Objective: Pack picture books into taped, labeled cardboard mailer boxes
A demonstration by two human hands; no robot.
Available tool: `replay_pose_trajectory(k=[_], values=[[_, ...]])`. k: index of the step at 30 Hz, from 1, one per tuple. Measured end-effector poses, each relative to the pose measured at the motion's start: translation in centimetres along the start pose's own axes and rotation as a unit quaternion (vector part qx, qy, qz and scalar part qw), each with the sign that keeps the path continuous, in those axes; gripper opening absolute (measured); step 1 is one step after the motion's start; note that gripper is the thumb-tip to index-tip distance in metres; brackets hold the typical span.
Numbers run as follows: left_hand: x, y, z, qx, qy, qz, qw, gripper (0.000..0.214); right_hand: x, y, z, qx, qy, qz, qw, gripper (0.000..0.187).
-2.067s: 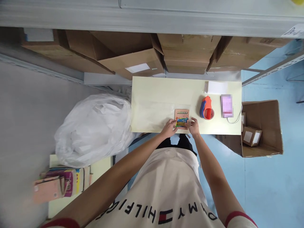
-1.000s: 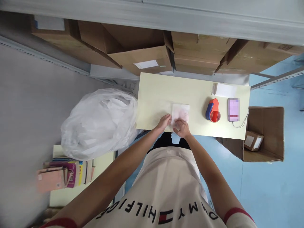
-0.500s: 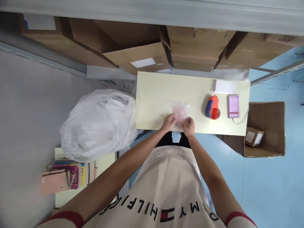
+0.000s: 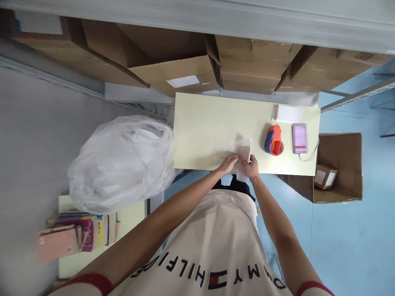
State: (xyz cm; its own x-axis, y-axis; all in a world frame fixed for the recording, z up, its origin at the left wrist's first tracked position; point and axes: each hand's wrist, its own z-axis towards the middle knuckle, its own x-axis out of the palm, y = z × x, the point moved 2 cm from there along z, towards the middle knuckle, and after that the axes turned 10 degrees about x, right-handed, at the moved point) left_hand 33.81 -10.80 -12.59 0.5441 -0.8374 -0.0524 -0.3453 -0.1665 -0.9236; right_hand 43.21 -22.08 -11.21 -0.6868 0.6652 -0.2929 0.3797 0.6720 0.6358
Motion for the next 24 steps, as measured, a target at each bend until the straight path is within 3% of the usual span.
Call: replay_pose_trajectory(k=[4,7,10,14,18,20,24], values=[[-2.2,-1.3,-1.1,-0.001,0.017,-0.066,0.998,0.038,3.0,0.0,-0.1,-0.044,-0.012,-0.048,0.998,0.034],[-2.6,-2.1,-1.9,-0.017,0.055,-0.124,0.991,0.041,4.8,0.0,-0.1,-0.088,-0.036,-0.063,0.993,0.039],[-2.8,-2.1,-2.2,-0.045,0.04,-0.157,0.986,0.04,5.9,-0.2,-0.1,-0.109,-0.017,-0.056,0.992,0.046],[-4.2,-0.8,-1.9,-0.067,-0.042,-0.091,0.993,0.038,5.7,-1.0,0.2,-0.106,0.045,-0.084,0.99,0.049],[-6.0,1.1,-1.9,-0.103,-0.1,-0.006,0.99,0.041,4.1,-2.4,0.7,-0.134,-0.018,-0.112,0.984,0.045],[-6.5,1.8,-2.3,-0.118,-0.113,0.024,0.986,0.043,3.7,-3.2,1.1,-0.126,-0.047,-0.109,0.985,0.048],[-6.2,2.3,-3.4,-0.111,-0.083,0.053,0.989,0.044,4.3,-4.1,2.0,-0.057,-0.004,-0.067,0.996,0.052]])
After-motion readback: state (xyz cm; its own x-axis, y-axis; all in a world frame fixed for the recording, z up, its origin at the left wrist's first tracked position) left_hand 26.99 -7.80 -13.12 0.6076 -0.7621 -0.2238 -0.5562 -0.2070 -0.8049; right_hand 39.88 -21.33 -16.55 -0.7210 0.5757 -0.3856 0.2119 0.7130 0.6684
